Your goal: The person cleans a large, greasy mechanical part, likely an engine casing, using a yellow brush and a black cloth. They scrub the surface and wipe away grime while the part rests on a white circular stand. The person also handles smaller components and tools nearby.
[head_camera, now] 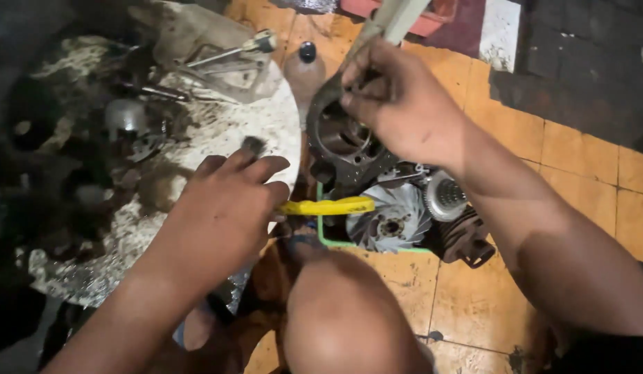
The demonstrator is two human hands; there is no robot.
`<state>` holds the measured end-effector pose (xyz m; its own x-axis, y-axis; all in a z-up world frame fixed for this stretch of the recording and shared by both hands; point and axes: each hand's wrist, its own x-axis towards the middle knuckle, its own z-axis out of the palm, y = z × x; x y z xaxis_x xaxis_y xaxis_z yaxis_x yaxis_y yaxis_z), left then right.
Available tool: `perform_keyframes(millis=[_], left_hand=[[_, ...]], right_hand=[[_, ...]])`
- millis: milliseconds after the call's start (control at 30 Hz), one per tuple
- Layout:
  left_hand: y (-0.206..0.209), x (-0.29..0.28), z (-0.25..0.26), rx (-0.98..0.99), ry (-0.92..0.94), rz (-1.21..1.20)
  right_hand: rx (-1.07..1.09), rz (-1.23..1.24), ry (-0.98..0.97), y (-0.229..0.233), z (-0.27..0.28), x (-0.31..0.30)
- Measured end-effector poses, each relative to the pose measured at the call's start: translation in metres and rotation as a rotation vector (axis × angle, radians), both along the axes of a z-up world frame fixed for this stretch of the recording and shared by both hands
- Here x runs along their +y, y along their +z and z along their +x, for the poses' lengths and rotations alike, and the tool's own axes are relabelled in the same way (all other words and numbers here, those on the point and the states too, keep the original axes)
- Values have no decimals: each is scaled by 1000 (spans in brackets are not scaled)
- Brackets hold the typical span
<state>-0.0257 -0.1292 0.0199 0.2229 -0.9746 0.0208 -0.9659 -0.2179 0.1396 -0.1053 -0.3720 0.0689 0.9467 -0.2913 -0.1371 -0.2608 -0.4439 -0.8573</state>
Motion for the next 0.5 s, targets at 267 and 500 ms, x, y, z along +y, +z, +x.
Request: perform_keyframes(millis=[267,500], left_hand=[[-27,-47,3,94,-56,4],[-28,-53,3,121,-44,-15]], right_hand=[[319,-109,-85,-45,-8,-26],[111,-120,38,-116,-7,-37]])
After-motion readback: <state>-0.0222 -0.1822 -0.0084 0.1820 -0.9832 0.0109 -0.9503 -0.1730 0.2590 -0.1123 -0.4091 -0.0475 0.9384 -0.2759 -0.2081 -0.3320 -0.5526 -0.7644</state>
